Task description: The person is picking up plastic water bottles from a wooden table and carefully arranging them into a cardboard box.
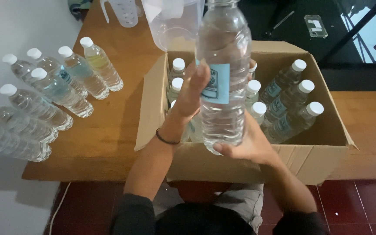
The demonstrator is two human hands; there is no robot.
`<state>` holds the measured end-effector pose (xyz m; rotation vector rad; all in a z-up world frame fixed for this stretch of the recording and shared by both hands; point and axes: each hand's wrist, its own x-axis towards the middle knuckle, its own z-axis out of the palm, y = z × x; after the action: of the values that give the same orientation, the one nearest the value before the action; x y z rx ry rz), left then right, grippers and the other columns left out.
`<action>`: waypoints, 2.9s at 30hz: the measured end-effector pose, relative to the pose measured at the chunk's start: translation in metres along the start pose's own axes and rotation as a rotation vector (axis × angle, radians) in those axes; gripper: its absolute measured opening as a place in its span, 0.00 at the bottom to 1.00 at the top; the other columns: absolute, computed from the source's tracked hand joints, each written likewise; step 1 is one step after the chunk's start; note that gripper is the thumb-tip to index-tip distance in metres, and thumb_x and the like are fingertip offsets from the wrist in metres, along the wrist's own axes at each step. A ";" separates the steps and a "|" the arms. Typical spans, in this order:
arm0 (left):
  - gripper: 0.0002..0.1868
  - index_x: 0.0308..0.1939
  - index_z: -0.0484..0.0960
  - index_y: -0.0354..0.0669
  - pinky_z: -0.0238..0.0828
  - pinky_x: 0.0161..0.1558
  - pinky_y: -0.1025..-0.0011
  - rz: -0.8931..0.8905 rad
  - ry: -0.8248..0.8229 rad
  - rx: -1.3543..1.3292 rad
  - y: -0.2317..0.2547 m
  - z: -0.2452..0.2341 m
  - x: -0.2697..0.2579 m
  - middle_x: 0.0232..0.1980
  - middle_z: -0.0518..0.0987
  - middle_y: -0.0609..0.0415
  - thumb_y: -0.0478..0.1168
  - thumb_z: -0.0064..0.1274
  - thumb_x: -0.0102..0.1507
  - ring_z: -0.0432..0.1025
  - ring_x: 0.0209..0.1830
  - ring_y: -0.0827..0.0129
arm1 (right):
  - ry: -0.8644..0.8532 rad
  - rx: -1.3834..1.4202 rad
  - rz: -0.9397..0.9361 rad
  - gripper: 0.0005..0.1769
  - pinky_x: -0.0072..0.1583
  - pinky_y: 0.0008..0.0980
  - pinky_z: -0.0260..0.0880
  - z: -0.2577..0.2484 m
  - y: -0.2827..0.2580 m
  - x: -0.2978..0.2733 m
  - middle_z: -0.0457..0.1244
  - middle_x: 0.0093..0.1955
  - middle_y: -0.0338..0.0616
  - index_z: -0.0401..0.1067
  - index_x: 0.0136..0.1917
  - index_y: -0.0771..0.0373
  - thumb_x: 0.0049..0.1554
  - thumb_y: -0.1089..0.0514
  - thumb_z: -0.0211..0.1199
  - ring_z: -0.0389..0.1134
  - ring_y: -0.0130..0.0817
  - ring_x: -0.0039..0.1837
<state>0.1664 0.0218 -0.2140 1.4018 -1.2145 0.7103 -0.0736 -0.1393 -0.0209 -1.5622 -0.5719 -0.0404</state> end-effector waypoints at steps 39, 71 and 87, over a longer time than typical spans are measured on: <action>0.59 0.86 0.68 0.39 0.74 0.81 0.45 -0.517 0.113 -0.483 0.223 -0.013 0.147 0.72 0.84 0.39 0.51 0.86 0.58 0.79 0.74 0.58 | 0.168 -0.326 -0.171 0.59 0.66 0.63 0.74 0.000 -0.005 0.002 0.73 0.67 0.60 0.66 0.79 0.68 0.44 0.47 0.94 0.74 0.48 0.69; 0.41 0.72 0.75 0.43 0.93 0.67 0.62 -0.628 0.152 -0.316 0.279 -0.048 0.194 0.61 0.92 0.48 0.55 0.74 0.60 0.92 0.59 0.57 | 0.432 -0.607 0.224 0.60 0.64 0.47 0.78 0.039 -0.021 -0.010 0.68 0.75 0.54 0.55 0.85 0.61 0.51 0.38 0.81 0.75 0.49 0.69; 0.57 0.86 0.59 0.42 0.84 0.86 0.59 -0.502 0.182 -0.128 0.295 -0.048 0.172 0.78 0.81 0.49 0.53 0.78 0.62 0.82 0.80 0.56 | 0.076 -0.419 -0.507 0.51 0.76 0.42 0.84 -0.024 -0.098 0.020 0.63 0.84 0.62 0.51 0.94 0.64 0.69 0.42 0.67 0.71 0.49 0.79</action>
<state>-0.0481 0.0557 0.0542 1.4233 -0.7093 0.3890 -0.0859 -0.1587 0.0791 -1.7683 -0.9301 -0.6357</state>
